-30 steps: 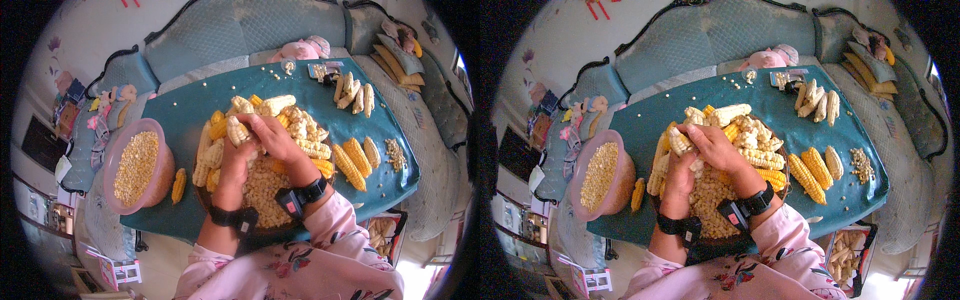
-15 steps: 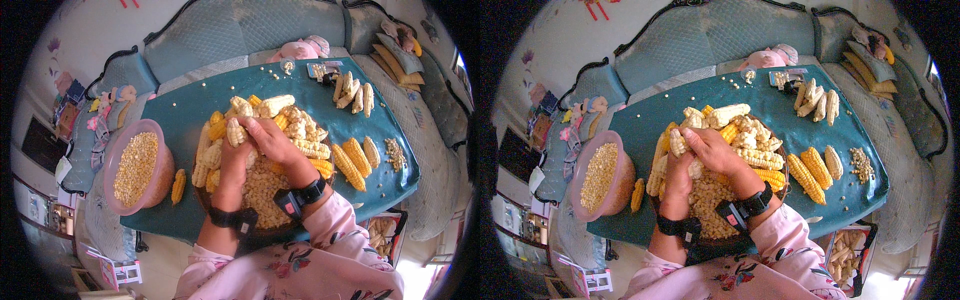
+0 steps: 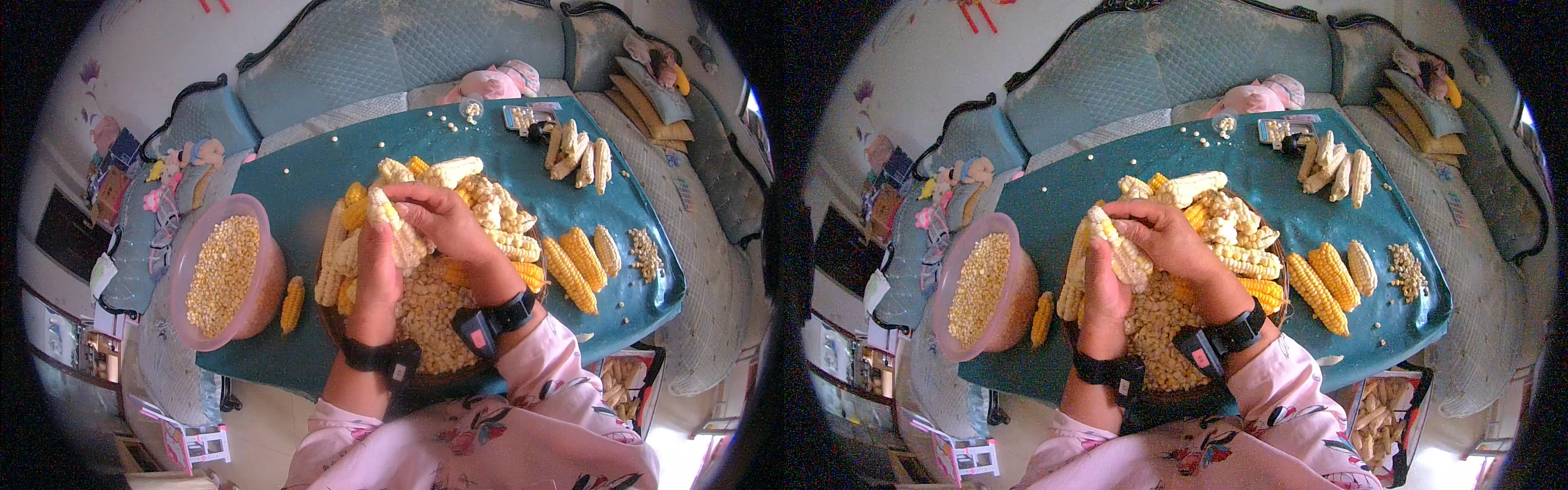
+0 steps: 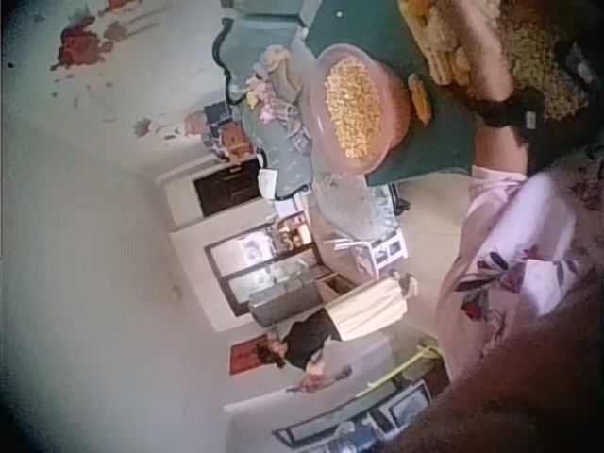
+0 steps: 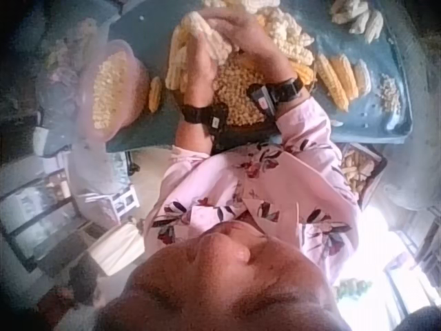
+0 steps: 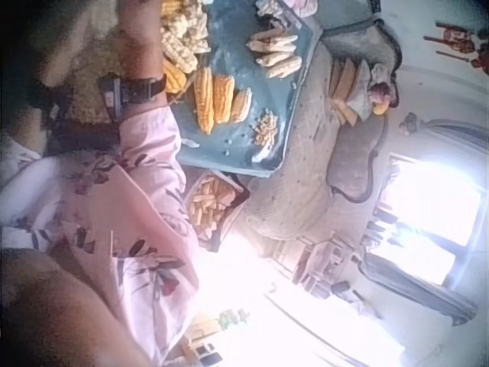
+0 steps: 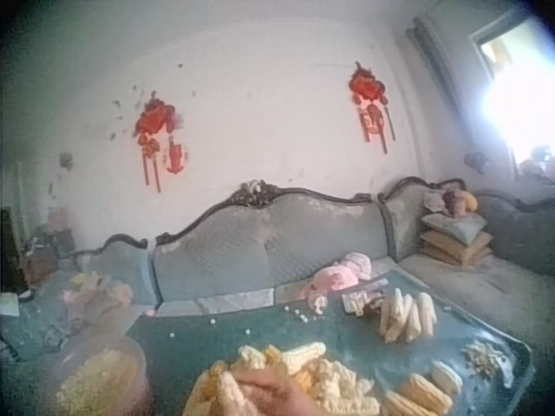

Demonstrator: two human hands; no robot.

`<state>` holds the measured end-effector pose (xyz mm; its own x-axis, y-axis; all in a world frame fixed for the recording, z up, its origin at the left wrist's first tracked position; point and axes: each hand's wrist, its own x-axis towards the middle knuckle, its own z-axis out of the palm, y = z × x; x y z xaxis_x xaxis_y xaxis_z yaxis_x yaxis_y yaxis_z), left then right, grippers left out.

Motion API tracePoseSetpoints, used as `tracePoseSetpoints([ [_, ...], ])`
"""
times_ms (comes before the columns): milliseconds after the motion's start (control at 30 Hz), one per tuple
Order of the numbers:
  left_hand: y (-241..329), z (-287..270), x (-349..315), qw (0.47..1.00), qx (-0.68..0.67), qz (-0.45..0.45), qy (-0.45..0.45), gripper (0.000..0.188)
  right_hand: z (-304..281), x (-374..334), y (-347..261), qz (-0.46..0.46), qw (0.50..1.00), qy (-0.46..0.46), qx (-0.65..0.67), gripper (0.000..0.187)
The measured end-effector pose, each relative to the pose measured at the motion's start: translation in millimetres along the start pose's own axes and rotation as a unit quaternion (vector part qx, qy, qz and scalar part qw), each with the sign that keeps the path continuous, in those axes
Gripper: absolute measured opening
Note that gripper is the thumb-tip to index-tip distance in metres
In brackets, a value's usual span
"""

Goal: The person removes kernels from corn cobs by hand into a large bowl on a table.

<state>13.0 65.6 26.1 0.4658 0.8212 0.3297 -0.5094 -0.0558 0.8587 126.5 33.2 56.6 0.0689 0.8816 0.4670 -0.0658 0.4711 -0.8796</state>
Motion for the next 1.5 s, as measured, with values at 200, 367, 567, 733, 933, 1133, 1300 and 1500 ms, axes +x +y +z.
tracePoseSetpoints([
  [200,-3,-7,4,0.999,0.020,0.038,0.000,0.068,2,1,1,0.010,1.000,0.023,-0.011,0.020],
  [367,3,-5,3,0.995,0.086,-0.034,0.044,0.056,4,0,0,-0.031,0.993,0.013,-0.117,0.021],
  [567,7,7,1,0.983,0.166,0.032,0.076,0.056,4,2,7,-0.045,0.984,0.054,-0.163,0.022],
  [733,3,3,2,0.992,0.111,0.026,0.055,0.055,3,2,10,-0.050,0.986,0.065,-0.145,0.022],
  [933,3,1,3,0.990,0.107,0.039,0.087,0.055,5,0,2,0.000,0.990,0.046,-0.135,0.021],
  [1133,3,-1,4,0.979,0.171,0.028,0.107,0.054,3,1,8,-0.052,0.980,0.057,-0.181,0.021],
  [1300,0,1,5,0.995,0.024,0.016,0.097,0.056,4,1,5,-0.035,0.980,0.056,-0.189,0.021],
  [1500,-2,-7,6,0.994,0.045,0.009,0.103,0.053,5,0,7,-0.029,0.986,0.030,-0.163,0.023],
])
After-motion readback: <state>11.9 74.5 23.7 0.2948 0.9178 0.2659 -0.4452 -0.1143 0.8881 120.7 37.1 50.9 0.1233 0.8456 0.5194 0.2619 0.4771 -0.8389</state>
